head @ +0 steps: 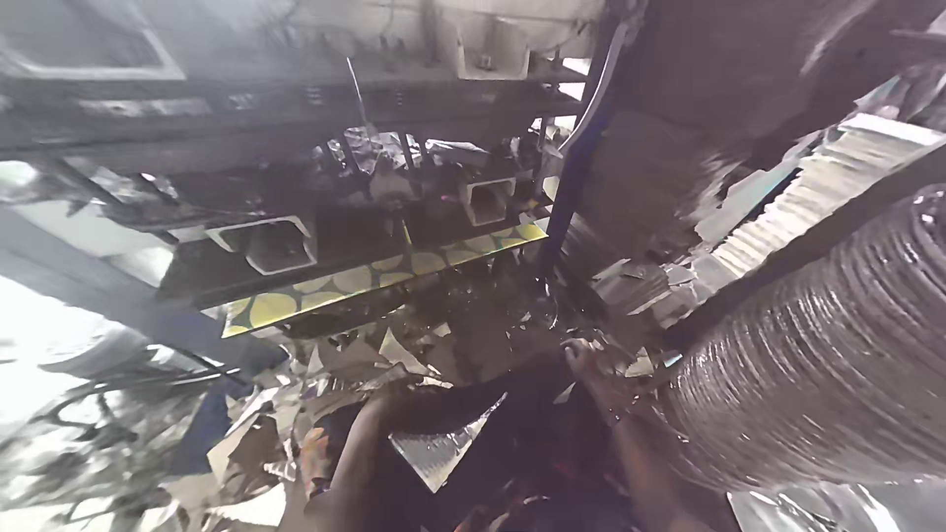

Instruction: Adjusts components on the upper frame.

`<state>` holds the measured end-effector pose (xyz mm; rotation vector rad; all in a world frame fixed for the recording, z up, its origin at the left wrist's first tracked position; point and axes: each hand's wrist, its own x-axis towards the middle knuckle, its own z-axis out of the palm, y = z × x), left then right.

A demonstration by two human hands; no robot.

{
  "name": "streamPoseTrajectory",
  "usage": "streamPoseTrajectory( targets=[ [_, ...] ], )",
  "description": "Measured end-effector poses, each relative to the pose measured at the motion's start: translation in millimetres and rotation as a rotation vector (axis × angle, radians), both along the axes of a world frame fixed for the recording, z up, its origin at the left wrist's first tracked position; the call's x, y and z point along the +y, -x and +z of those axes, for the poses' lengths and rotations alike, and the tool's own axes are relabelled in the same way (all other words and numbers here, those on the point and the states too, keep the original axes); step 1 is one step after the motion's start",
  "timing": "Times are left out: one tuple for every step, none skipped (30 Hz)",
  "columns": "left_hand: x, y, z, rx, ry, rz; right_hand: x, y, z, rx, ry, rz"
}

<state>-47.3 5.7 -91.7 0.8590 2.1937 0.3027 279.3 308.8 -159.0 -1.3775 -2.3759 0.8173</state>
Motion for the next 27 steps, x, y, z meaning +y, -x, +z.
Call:
streamPoseTrajectory(
  targets=[
    [0,1,0,0.001,0.002,-0.003,-1,0,2,-0.003,0.004,-0.003],
    [0,2,2,0.004,0.008,-0.019,-3,0,3,0.0,0.005,-0.006],
    [-1,3,1,0.014,-0.002,-0.037,-5,0,5,0.005,0.002,-0.009],
    [-1,4,-3,0.032,-0.017,-0.054,-5,0,5,0.017,-0.002,-0.012],
    [-2,7,-11,0.06,-0.025,-0.074,-5,0,5,0.029,-0.007,-0.015],
    [-2,10,-14,0.06,-0.021,-0.08,-6,1,5,0.028,-0.009,-0.019],
    [-2,10,-14,0.049,-0.014,-0.075,-6,1,6,0.027,-0.004,-0.021],
    [-2,10,-14,0.038,-0.015,-0.071,-6,1,6,0.017,0.001,-0.021],
    [-2,10,-13,0.032,-0.024,-0.064,-5,1,5,0.002,0.003,-0.023],
    [-2,9,-13,0.031,-0.029,-0.06,-3,0,2,-0.008,-0.008,-0.024],
    [-2,9,-14,0.034,-0.033,-0.061,-2,0,1,-0.01,-0.014,-0.023],
    [-2,10,-16,0.045,-0.028,-0.064,-2,0,1,-0.011,-0.006,-0.021],
    [-2,10,-17,0.053,-0.024,-0.067,-2,0,2,-0.014,0.002,-0.02],
    [-2,10,-17,0.056,-0.023,-0.075,-2,0,4,-0.025,0.007,-0.023],
    [-2,10,-17,0.057,-0.019,-0.083,-2,0,4,-0.037,0.009,-0.025],
    [-2,10,-16,0.052,-0.015,-0.089,-2,0,4,-0.045,0.012,-0.027],
    [-2,10,-16,0.056,-0.011,-0.09,-2,0,5,-0.057,0.016,-0.032],
    [-1,10,-16,0.058,-0.008,-0.088,-1,1,4,-0.058,0.014,-0.037],
    [-1,11,-16,0.057,-0.006,-0.091,-1,1,3,-0.049,0.01,-0.04],
    [-1,11,-17,0.06,-0.005,-0.094,0,1,2,-0.046,0.006,-0.04],
    [-1,11,-17,0.063,-0.006,-0.096,0,1,1,-0.048,0.005,-0.038],
    [0,11,-17,0.064,-0.011,-0.093,0,2,2,-0.049,0.007,-0.035],
    [0,10,-15,0.062,-0.012,-0.088,0,2,2,-0.054,0.005,-0.029],
    [1,9,-13,0.055,-0.008,-0.083,0,1,2,-0.055,-0.008,-0.025],
    [1,9,-13,0.051,-0.003,-0.081,0,0,1,-0.054,-0.024,-0.021],
    [1,9,-13,0.04,-0.008,-0.078,-1,0,1,-0.056,-0.033,-0.019],
    [1,9,-13,0.035,-0.013,-0.074,-2,-1,2,-0.057,-0.034,-0.015]
  ],
)
